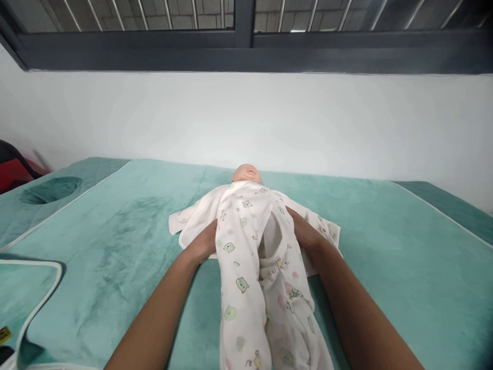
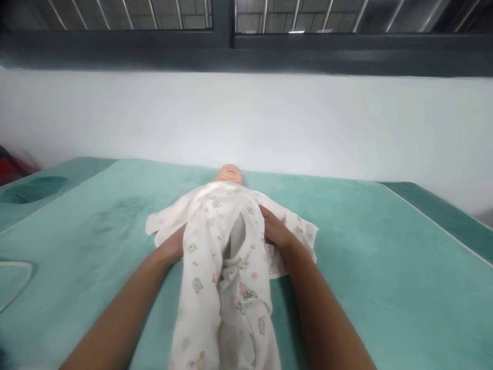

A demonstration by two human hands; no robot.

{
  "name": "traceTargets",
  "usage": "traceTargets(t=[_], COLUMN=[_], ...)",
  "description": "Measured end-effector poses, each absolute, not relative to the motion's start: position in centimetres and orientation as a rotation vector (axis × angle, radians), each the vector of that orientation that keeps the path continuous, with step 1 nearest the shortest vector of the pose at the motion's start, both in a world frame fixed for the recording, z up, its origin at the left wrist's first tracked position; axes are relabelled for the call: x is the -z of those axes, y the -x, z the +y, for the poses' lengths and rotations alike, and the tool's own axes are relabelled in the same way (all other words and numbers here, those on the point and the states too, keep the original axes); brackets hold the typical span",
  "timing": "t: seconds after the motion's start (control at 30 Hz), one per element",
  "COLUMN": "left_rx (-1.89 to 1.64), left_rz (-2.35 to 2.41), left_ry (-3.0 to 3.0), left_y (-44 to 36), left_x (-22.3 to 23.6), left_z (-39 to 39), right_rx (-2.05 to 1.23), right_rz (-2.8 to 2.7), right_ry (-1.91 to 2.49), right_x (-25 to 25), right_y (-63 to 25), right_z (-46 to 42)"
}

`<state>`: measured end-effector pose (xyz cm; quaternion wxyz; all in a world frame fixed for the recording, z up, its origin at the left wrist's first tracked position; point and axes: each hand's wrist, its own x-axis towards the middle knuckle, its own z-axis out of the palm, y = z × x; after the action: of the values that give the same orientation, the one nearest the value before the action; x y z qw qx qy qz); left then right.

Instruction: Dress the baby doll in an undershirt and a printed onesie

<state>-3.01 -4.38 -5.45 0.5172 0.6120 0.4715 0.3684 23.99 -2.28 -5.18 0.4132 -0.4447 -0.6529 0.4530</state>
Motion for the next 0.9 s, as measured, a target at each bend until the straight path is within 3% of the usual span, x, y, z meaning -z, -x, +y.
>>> traceTargets(t=[0.27,0.9], left_rx=[-0.764,-0.904], left_rz=[1.015,1.035], left_ry=[-1.339,-1.255], left_y=[2.9,2.8], left_x=[4.0,4.9], left_z=[-4.1,-4.1], right_rx=[-1.207,-1.172], right_rz=[-1.671,-1.691], right_ry=[1.061,1.053], right_x=[5.3,5.5], right_y=[-24.2,-24.3], right_z=[-1.9,-1.8])
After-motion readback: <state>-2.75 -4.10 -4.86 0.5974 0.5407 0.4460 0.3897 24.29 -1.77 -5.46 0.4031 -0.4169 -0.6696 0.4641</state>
